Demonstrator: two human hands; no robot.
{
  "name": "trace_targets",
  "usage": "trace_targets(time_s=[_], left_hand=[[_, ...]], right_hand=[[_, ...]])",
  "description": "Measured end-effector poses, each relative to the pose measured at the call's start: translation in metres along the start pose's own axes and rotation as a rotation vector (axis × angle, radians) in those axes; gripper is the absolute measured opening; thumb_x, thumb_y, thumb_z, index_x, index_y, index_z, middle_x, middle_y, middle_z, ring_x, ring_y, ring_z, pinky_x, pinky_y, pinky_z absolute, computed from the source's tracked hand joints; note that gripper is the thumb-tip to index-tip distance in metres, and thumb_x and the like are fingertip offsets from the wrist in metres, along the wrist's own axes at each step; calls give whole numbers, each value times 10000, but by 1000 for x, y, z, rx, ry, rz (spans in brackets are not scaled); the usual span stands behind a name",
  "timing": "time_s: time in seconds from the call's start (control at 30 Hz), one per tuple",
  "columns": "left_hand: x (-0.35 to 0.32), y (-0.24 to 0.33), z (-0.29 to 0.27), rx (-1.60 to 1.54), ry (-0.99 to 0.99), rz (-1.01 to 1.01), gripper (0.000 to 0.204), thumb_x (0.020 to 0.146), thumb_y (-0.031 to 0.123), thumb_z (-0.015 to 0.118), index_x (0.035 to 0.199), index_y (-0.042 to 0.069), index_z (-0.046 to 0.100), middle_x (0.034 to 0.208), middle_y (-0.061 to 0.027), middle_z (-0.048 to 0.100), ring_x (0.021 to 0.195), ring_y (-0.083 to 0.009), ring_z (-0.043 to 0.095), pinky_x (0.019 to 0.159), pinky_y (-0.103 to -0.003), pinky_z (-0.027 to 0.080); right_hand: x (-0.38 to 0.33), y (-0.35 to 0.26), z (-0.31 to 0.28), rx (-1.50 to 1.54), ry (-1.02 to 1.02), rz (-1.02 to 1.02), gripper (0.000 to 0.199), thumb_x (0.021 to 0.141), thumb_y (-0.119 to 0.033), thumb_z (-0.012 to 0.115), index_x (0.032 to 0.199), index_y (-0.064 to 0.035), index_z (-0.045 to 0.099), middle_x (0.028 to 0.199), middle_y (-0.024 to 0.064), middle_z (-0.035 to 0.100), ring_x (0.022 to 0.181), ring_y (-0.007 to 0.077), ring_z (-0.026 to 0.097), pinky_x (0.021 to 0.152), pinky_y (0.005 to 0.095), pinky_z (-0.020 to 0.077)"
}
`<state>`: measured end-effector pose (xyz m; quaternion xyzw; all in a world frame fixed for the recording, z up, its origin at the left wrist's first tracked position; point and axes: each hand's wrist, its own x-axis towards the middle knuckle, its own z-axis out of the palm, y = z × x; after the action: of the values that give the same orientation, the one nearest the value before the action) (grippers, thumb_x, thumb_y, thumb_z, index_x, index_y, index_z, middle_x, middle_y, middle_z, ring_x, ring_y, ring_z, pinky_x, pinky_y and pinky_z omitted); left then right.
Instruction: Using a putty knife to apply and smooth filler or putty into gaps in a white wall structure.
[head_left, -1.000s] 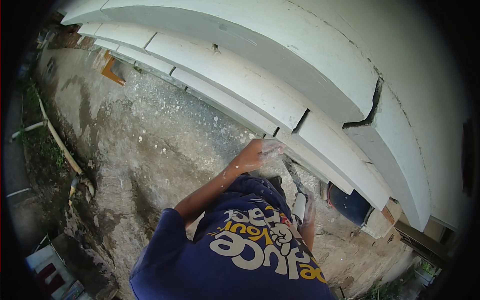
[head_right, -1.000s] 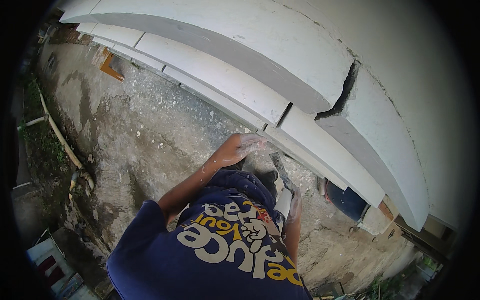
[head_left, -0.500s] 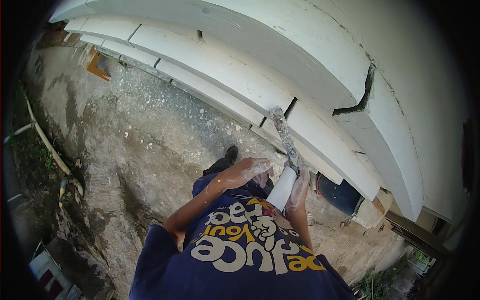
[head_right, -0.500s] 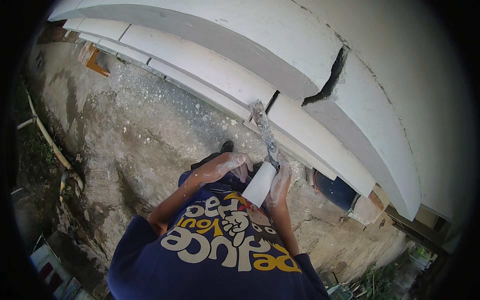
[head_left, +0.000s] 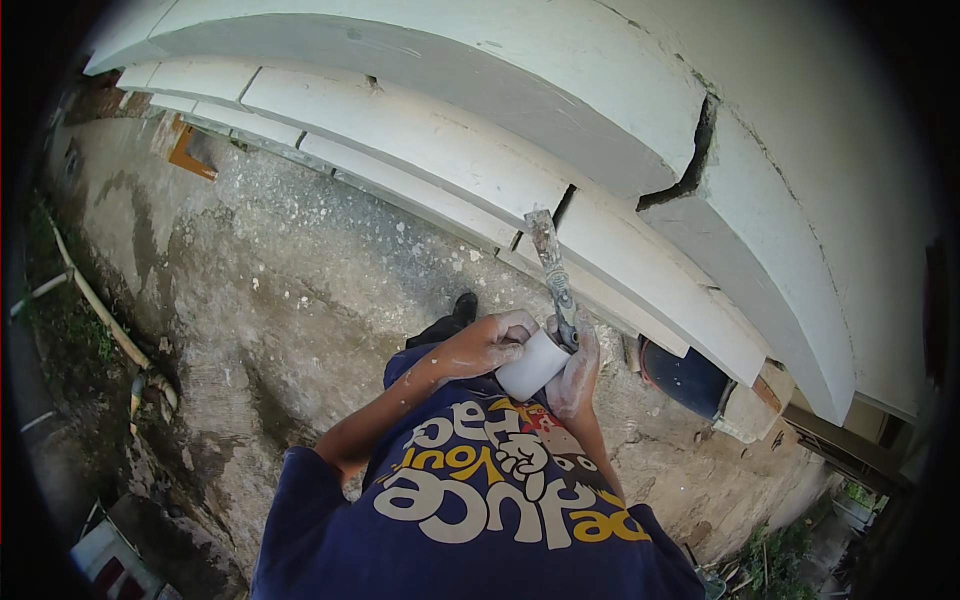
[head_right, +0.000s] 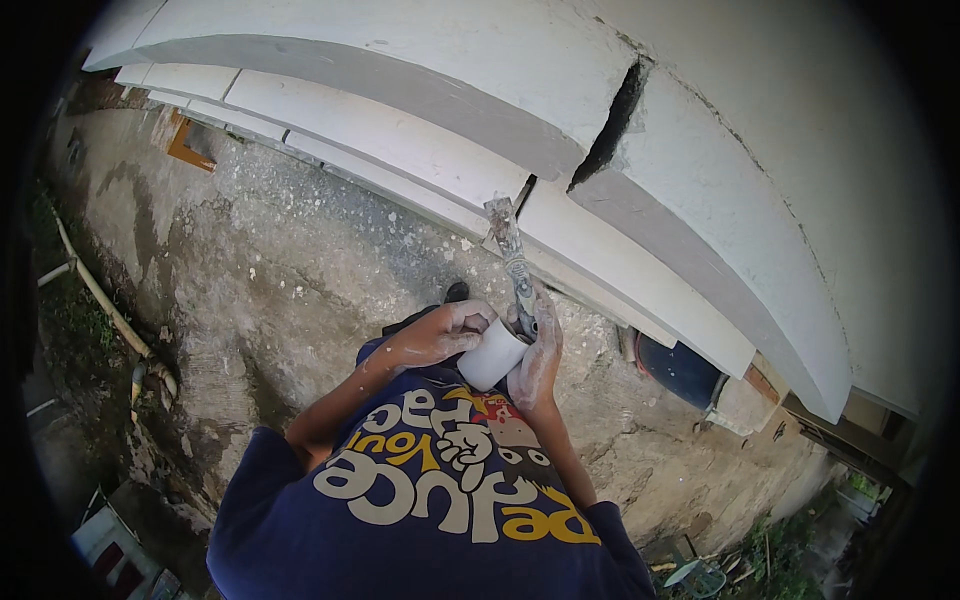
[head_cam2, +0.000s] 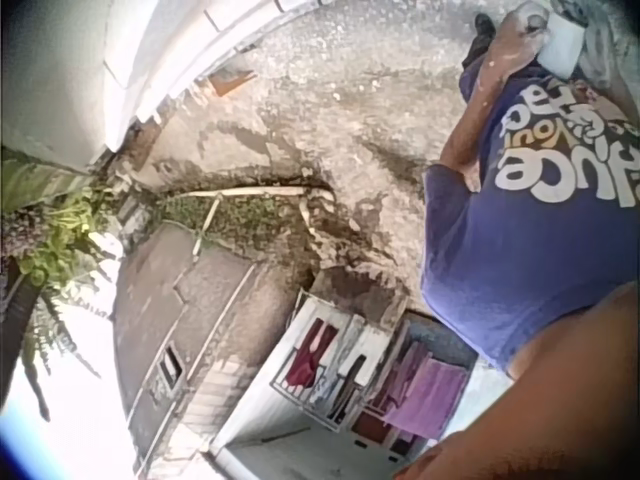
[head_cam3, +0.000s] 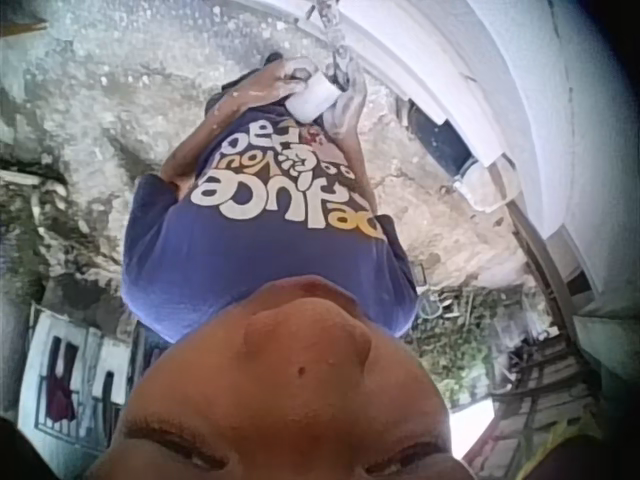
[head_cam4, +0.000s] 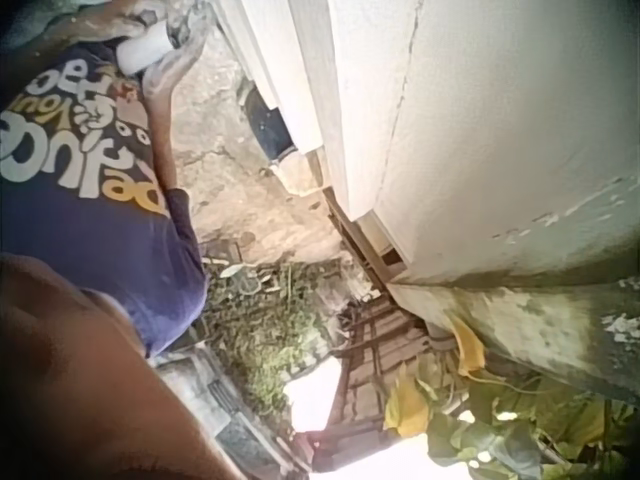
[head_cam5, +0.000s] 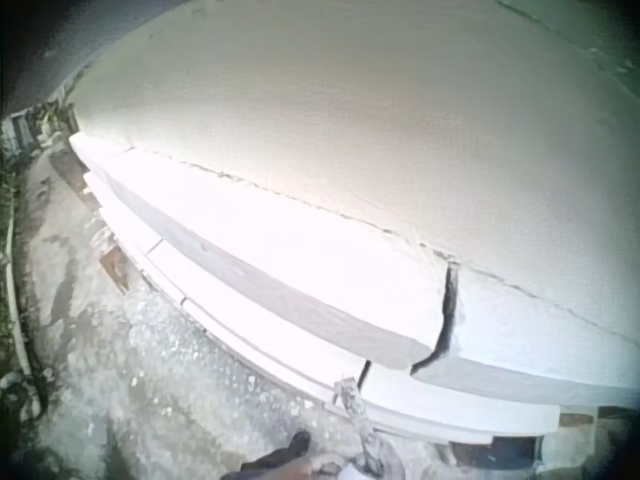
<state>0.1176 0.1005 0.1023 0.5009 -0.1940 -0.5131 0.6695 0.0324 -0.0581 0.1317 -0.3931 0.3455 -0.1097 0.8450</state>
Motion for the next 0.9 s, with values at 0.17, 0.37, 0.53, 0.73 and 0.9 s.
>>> trace_targets(time_s=[0.17,0.37,0.53,0.73,0.9], left_hand=[[3,-3,-8,-131,177,43,328,951,116,509,1252,26,604,1107,-61,650,1004,-130,598,908,-256,457],[9,3,-21,-214,643,-21,434,1048,385,508,1157,-14,637,957,-58,649,849,-124,570,811,-269,460],[-3,32,-20,-224,632,-11,495,1020,551,552,1067,66,635,875,-5,589,787,-68,534,682,-245,442],[-5,30,-23,-47,618,130,362,906,308,797,1098,87,583,837,30,550,752,-58,496,643,-246,423],[-3,34,-19,142,618,92,371,868,227,831,1096,72,584,863,16,573,770,-72,522,666,-256,451]], right_hand=[[-2,-8,1,22,-39,76,448,1083,-304,497,1463,-66,497,919,25,582,727,92,511,653,235,440],[-7,-12,12,33,-98,57,484,1096,-333,491,1504,-76,450,848,-10,517,653,59,388,572,211,321],[-5,-7,9,-5,-101,22,468,1098,-316,494,1503,-85,455,835,-11,514,638,60,384,564,209,325],[-5,-7,9,-10,-46,22,457,1100,-318,489,1497,-93,469,806,-15,498,595,52,363,522,203,310],[-16,-18,13,-83,-16,75,460,1101,-317,485,1493,-78,472,801,-15,489,594,48,368,525,202,325]])
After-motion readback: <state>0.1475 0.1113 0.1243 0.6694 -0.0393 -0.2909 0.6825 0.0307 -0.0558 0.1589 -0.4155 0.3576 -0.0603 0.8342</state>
